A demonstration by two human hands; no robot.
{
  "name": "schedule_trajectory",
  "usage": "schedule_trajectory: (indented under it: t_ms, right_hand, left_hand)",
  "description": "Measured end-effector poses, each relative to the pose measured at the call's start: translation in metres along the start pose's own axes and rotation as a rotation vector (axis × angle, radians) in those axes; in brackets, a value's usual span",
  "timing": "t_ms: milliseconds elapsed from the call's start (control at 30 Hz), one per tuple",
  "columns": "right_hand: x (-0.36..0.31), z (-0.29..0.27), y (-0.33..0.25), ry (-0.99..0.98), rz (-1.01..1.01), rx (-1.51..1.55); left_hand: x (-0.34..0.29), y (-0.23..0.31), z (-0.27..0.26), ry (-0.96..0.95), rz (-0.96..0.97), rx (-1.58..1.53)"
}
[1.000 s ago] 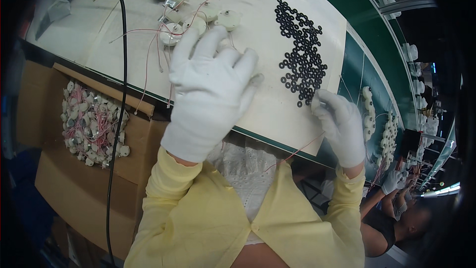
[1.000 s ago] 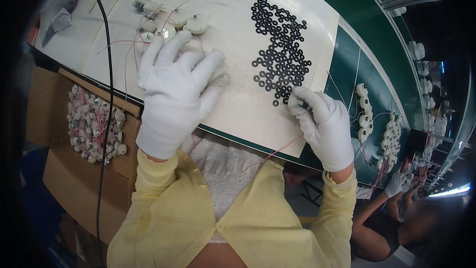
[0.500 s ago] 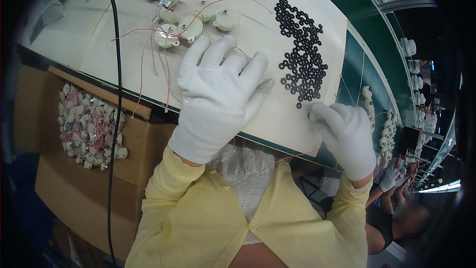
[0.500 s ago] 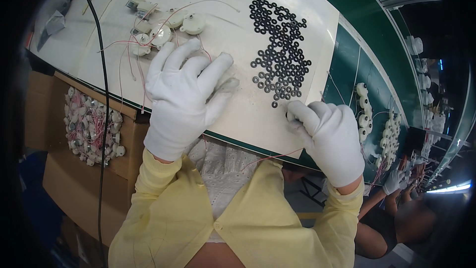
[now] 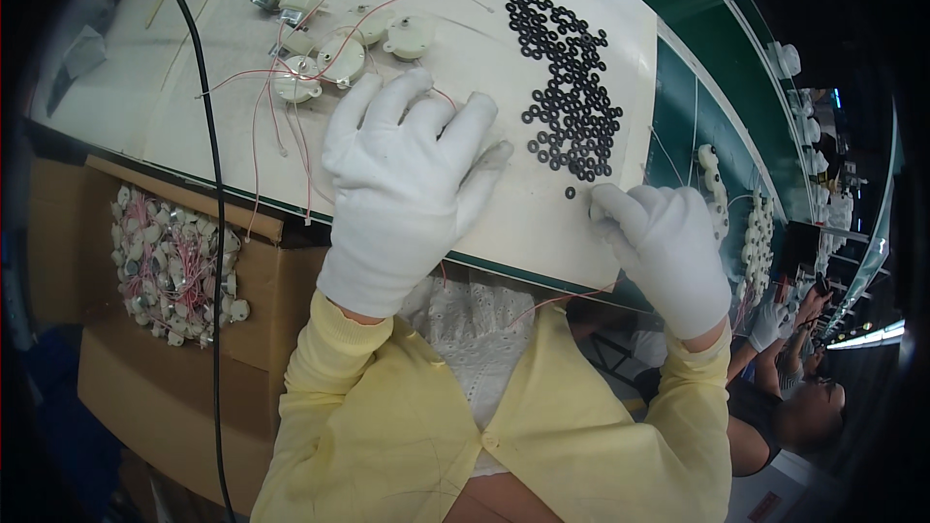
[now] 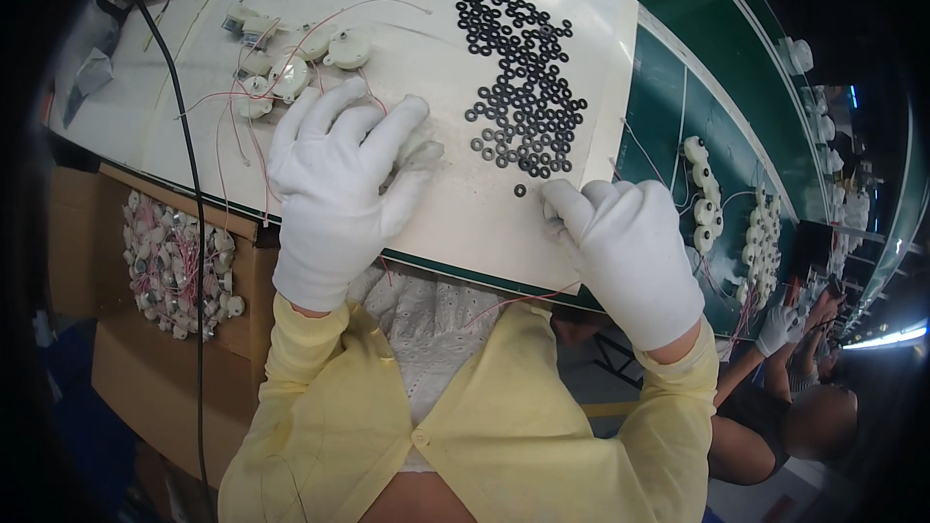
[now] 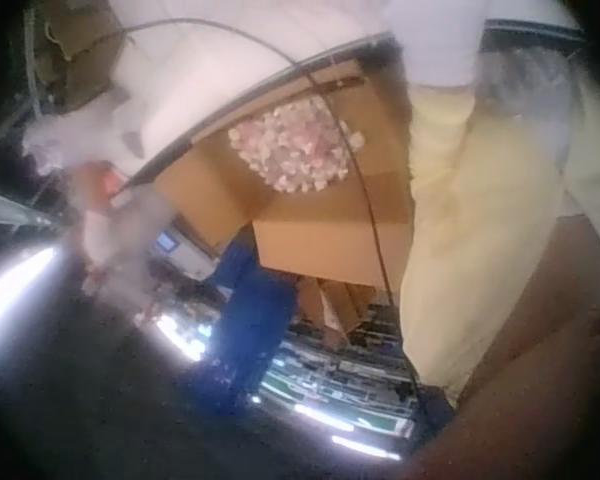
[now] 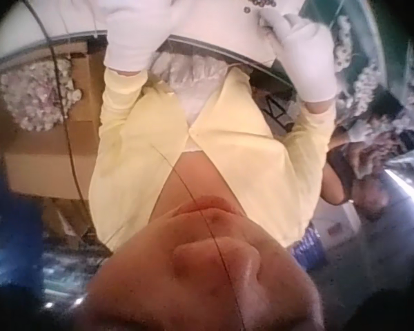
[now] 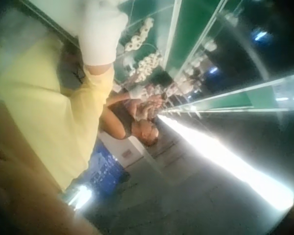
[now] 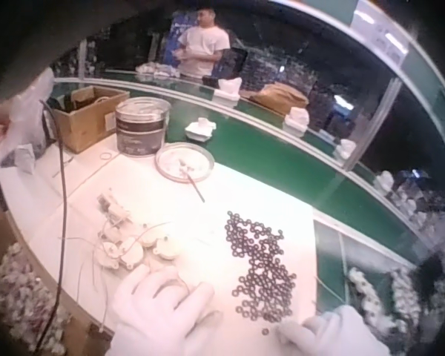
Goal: The person assembles small white electronic components by hand on a green workbench. They pick up black washers and place them onto the components, then handle red and white wires to connect or organize them. The process involves repetitive picking, placing, and manipulating of small parts.
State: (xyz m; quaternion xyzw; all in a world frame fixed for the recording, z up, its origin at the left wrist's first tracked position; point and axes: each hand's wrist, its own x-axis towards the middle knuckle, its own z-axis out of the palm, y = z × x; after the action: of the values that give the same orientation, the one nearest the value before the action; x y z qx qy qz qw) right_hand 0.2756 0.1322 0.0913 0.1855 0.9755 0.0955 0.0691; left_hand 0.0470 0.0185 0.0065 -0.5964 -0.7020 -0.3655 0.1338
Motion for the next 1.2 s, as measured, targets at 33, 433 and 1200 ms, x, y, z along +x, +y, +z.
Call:
schedule_trajectory:
  t_ms: [33, 433, 1200]
  right_hand:
    - [-0.001, 0.002, 0.002, 0.034, -0.004, 0.010]
    - [-0.071, 0.023, -0.003, 0.144, 0.124, 0.052]
    - [-0.101, 0.060, 0.036, 0.239, 0.685, -0.122]
  left_hand:
    - [0.001, 0.001, -0.001, 0.000, 0.004, 0.001]
    - [-0.002, 0.006, -0.005, -0.043, 0.020, 0.032]
    - [-0.003, 0.003, 0.002, 0.010, 0.114, 0.112]
